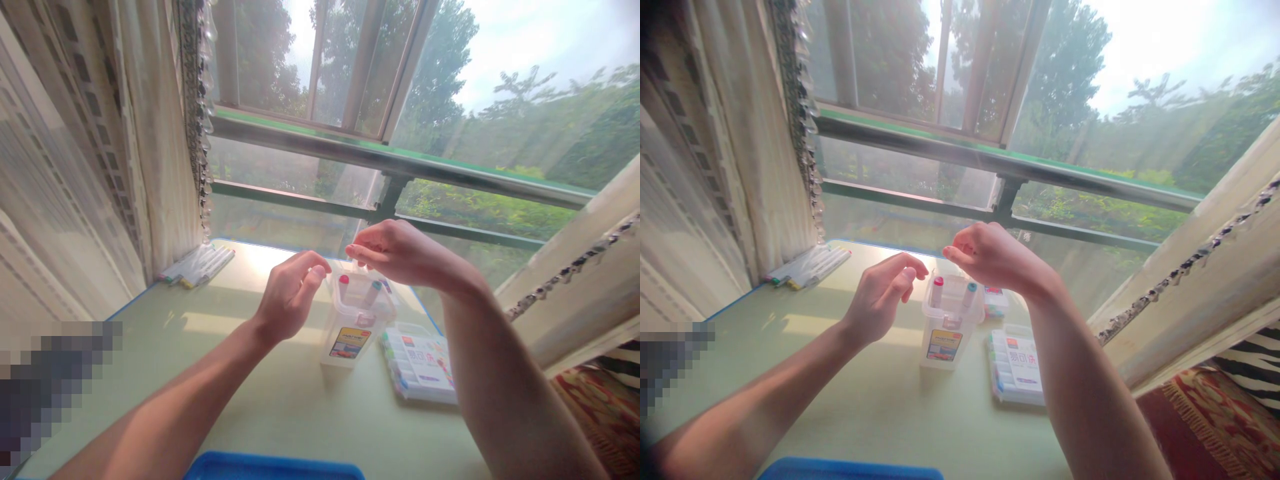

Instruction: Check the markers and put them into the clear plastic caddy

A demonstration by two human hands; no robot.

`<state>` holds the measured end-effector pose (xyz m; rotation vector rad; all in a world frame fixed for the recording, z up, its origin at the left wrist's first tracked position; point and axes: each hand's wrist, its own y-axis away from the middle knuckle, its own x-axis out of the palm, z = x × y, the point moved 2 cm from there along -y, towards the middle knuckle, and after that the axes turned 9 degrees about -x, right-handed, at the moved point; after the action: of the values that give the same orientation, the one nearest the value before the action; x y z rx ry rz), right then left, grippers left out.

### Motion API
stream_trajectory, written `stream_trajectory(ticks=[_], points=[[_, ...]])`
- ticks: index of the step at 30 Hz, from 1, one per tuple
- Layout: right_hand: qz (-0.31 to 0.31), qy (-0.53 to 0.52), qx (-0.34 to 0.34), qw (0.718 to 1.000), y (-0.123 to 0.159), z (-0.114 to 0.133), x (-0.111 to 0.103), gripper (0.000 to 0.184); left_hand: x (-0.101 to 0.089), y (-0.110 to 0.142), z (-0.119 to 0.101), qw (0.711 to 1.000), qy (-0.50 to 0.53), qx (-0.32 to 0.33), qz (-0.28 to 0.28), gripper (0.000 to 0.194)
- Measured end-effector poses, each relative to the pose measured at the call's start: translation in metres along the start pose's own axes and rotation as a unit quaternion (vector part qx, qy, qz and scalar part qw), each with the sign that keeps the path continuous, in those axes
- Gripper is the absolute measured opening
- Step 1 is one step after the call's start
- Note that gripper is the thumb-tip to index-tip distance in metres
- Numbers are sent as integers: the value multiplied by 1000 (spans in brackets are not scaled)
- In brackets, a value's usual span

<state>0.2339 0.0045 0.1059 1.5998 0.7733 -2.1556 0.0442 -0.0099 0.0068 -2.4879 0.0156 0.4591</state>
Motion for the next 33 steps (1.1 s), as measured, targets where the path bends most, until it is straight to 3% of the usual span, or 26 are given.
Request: stream_trajectory(ticks=[33], points=[[-21, 28, -13, 999, 0, 1, 0, 38, 1, 0, 1, 1000, -24, 13, 6, 33]])
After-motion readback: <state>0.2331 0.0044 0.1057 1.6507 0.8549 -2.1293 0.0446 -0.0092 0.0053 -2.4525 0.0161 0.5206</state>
